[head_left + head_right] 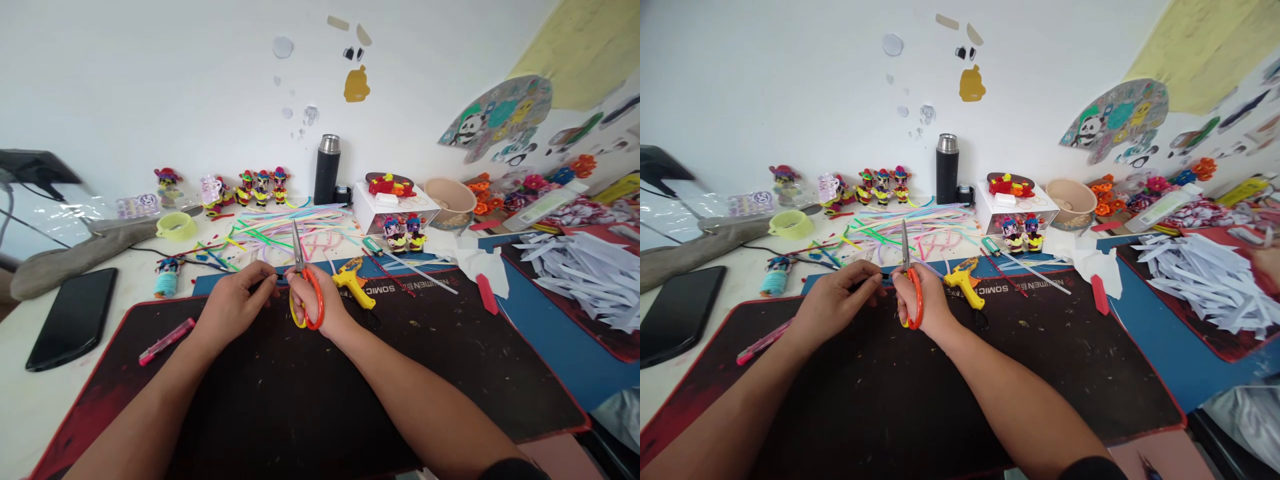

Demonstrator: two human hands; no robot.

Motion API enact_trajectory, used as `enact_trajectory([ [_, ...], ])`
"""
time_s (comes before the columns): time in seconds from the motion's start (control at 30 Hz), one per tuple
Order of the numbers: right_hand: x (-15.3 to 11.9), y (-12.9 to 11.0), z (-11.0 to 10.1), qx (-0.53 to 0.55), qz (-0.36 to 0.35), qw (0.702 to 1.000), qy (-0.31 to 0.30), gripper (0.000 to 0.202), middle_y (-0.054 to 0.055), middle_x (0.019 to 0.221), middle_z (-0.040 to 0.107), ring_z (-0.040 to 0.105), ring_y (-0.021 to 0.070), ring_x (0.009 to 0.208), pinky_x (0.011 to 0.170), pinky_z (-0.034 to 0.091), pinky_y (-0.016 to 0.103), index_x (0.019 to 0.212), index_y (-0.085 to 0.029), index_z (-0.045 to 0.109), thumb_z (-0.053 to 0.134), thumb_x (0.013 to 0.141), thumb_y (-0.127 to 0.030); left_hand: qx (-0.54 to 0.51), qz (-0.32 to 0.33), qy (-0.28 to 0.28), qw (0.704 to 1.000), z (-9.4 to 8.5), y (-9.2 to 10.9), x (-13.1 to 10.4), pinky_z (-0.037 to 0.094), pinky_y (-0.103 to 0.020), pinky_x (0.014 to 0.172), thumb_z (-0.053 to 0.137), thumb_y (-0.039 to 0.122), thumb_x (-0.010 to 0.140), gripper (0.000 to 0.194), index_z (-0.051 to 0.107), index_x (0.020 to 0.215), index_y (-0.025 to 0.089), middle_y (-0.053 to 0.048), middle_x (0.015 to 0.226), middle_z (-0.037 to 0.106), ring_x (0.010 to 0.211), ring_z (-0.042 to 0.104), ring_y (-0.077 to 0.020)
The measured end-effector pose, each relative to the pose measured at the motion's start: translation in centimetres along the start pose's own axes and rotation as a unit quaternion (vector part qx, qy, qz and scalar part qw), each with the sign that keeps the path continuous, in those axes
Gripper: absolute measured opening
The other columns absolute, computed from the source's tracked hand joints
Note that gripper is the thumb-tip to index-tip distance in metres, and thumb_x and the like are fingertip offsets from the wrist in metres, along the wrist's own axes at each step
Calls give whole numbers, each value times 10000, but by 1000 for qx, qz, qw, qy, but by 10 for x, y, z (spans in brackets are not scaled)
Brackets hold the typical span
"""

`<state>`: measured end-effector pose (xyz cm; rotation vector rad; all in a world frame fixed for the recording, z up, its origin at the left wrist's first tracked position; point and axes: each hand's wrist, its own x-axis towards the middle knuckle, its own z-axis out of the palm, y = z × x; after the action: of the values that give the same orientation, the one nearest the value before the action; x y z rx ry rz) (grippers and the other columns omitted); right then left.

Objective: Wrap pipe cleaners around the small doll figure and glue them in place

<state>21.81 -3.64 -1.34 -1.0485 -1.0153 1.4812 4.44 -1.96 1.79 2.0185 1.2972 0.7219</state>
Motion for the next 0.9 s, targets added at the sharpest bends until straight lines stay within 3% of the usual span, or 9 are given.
enact_trajectory([
  [0.17,1,2,-2,14,-3,1000,12,308,-127,509,493,436,91,300,302,381,201,980,-219,589,689,872,-490,-7,-6,16,1000,-1,0,1,485,-294,686,525,458,1008,214,608,974,264,35,750,764,650,692,-193],
  [0.33,-1,2,0,23,7,1000,-17,353,-132,503,487,430,93,294,293,377,204,968,-222,580,728,857,-524,-13,-8,25,1000,-1,0,0,482,-288,668,534,447,1000,202,615,969,265,41,727,762,632,692,-190],
  [0.9,-5,-2,2,-11,18,1000,-21,337,-126,481,486,446,102,310,321,358,194,966,-221,567,733,870,-499,-18,13,-7,1000,2,-1,-1,487,-290,682,527,463,1025,238,623,962,255,28,757,759,641,696,-183],
])
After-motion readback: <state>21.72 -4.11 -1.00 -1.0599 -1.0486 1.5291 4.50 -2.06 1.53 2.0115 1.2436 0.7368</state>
